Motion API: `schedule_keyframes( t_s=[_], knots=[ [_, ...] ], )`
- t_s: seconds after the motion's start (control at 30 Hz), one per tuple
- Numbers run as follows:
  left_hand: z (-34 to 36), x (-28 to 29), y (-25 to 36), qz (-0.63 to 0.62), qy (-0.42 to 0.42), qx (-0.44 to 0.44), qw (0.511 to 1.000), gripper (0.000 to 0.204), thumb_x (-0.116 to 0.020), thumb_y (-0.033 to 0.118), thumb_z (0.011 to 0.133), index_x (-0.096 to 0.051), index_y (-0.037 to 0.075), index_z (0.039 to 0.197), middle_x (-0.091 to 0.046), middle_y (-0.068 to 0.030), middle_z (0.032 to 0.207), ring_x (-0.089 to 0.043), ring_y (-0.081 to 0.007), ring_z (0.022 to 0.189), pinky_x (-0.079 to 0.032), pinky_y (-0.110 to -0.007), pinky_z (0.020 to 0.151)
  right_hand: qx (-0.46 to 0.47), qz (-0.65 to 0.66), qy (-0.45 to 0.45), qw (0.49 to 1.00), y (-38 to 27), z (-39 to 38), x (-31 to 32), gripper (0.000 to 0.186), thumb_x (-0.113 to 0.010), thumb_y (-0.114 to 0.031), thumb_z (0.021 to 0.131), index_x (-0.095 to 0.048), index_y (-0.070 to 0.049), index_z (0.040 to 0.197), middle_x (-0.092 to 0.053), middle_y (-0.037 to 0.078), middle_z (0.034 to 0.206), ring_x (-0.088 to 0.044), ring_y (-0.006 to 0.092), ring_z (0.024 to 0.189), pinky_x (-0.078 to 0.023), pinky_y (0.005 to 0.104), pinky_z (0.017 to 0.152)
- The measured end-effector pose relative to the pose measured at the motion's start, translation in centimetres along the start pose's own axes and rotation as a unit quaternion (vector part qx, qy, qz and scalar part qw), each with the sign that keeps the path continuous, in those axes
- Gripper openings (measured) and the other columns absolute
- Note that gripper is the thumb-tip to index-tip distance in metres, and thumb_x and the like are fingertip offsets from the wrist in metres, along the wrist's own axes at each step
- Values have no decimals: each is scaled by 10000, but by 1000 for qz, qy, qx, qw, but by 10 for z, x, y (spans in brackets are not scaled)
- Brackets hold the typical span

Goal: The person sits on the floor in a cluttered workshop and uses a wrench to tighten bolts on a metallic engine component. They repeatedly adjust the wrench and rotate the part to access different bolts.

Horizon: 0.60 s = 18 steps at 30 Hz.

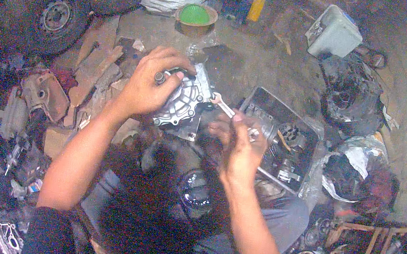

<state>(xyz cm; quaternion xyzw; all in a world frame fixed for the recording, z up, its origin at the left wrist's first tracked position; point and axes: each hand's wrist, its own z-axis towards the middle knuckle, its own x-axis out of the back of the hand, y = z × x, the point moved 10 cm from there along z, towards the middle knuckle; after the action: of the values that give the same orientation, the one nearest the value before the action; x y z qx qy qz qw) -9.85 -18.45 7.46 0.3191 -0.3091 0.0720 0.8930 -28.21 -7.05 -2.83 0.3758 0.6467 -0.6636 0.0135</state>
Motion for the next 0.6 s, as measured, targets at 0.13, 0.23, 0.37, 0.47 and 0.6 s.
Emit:
schedule_keyframes(
  t_s=[0.13, 0.23, 0.37, 0.47, 0.6],
  knots=[
    [-1, 0, 2, -23, 20, -4, 1000, 177, -594, 72, 784, -704, 31, 916, -678, -156, 995, -611, -341, 1022, -453, -424, 937, 28, -27, 17, 999, 17, -18, -12, 239, -562, -128, 990, -538, 65, 1128, -676, 242, 946, -714, 312, 779, -600, 389, 689],
    [-1, 1, 2, -36, 20, -2, 999, 181, -590, 59, 779, -704, 34, 917, -674, -156, 1013, -608, -346, 1017, -454, -431, 931, 61, -73, 9, 995, 16, -26, -15, 234, -549, -139, 1001, -525, 53, 1134, -668, 218, 869, -695, 279, 678, -579, 372, 620],
    [-3, 0, 0, -35, 31, -5, 999, 190, -585, 53, 768, -705, 39, 914, -671, -154, 1012, -606, -350, 1023, -453, -435, 944, 74, -76, 12, 994, 20, -31, -17, 239, -537, -155, 1009, -505, 48, 1132, -658, 202, 828, -672, 252, 623, -562, 361, 581],
    [-2, -2, -3, -33, 30, -2, 999, 208, -577, 52, 746, -706, 39, 909, -671, -151, 1010, -606, -348, 1029, -452, -434, 953, 79, -83, 23, 993, 20, -29, -19, 235, -524, -163, 1014, -497, 37, 1133, -654, 191, 812, -660, 247, 615, -547, 351, 560],
    [-1, -3, -2, -38, 24, 1, 999, 234, -561, 52, 716, -708, 38, 898, -672, -147, 1004, -609, -343, 1026, -456, -431, 949, 75, -71, 35, 994, 22, -34, -25, 209, -520, -163, 1016, -505, 18, 1119, -594, 127, 734, -591, 207, 556, -504, 333, 514]
  ],
)
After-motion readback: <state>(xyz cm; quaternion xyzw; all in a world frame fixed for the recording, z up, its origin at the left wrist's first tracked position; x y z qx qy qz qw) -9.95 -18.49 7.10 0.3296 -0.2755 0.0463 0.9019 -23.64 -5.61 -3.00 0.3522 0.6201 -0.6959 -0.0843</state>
